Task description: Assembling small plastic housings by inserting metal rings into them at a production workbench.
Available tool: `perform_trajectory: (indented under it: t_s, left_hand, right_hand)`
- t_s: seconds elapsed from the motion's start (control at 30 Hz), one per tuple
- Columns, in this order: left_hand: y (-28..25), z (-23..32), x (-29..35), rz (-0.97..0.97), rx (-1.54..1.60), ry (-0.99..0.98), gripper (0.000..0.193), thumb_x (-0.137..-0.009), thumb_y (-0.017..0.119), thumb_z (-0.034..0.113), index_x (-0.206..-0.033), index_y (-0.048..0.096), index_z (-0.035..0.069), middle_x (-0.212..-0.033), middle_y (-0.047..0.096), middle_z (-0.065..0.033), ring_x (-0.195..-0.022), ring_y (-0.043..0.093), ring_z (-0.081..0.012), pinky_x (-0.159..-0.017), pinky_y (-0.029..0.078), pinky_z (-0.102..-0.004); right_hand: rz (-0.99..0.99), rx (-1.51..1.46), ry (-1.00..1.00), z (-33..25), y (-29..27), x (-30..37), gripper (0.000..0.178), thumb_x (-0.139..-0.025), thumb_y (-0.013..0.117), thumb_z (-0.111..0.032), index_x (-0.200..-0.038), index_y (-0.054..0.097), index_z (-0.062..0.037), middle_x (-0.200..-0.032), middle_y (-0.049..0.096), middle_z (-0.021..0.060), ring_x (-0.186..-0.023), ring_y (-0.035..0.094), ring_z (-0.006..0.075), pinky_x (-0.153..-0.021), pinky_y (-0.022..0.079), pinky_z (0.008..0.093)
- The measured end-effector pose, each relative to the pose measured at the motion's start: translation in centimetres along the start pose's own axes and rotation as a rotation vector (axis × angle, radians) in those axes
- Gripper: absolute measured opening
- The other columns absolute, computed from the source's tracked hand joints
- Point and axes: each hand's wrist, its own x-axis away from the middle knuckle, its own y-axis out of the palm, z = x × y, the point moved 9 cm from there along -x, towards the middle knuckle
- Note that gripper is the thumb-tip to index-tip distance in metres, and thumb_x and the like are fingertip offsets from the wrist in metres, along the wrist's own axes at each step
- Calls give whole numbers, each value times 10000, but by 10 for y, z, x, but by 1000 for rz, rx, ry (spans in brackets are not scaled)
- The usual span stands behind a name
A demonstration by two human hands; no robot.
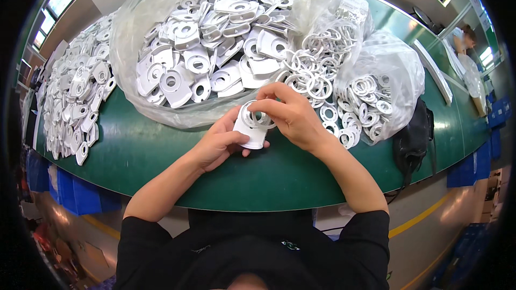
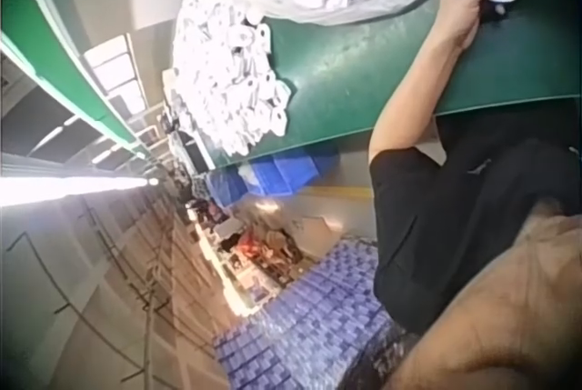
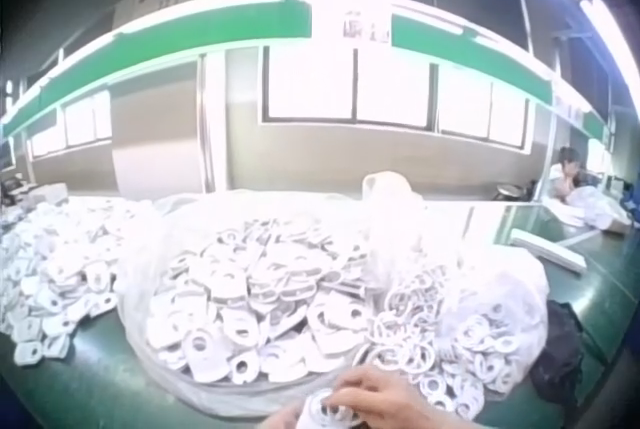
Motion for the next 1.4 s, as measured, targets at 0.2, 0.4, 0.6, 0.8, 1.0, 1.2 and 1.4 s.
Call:
perform_trajectory:
  t_s: [0.2,0.4,0.6,0.8,1.0,1.2,1.4]
  left_hand:
    - [7,-3,2,-57,-10,-38,622,-817,449,-43,-1408,280,54,-1170,546,-113,-956,648,-203,-591,467,-234]
    - [8,-11,1,-82,-59,-86,529,-837,446,-21,-1346,313,41,-1106,551,-119,-906,648,-182,-570,451,-229]
    - [9,-14,0,-104,-67,-64,442,-920,486,98,-1331,332,46,-921,638,-96,-808,639,-106,-534,415,-198]
    - [6,-8,2,-10,-260,13,391,-941,486,141,-1296,367,29,-898,649,-91,-775,632,-91,-564,447,-211]
    - [7,8,6,75,-597,280,343,-942,476,152,-1252,416,17,-947,642,-121,-764,643,-162,-684,497,-304]
    - [-3,20,8,226,-900,294,212,-937,483,196,-961,546,-5,-699,587,-165,-601,592,-223,-563,425,-352]
    - [-3,25,10,249,-873,316,268,-934,501,204,-804,561,-22,-626,505,-39,-597,428,-86,-535,361,-278]
  right_hand:
    - [-87,21,-1,-2,10,1,356,-721,616,66,-1005,660,-143,-970,556,36,-817,591,220,-674,499,310]
    - [-135,64,33,-2,16,3,409,-693,633,95,-990,701,-179,-987,550,21,-741,542,162,-633,469,272]
    - [-122,89,-38,-4,19,6,394,-684,647,71,-995,705,-163,-984,559,18,-742,544,168,-627,466,273]
    - [93,9,65,-3,1,0,199,-813,636,-22,-992,697,-84,-900,606,28,-780,562,152,-636,453,241]
    - [-109,-405,500,43,18,13,138,-867,629,-136,-953,674,-39,-790,597,51,-718,550,161,-645,438,257]
    - [-181,-151,251,20,18,6,113,-865,624,-121,-878,627,-8,-759,581,61,-707,544,157,-651,435,276]
    - [-106,-262,294,20,23,10,129,-865,634,-128,-861,607,-1,-751,577,77,-672,531,178,-620,430,292]
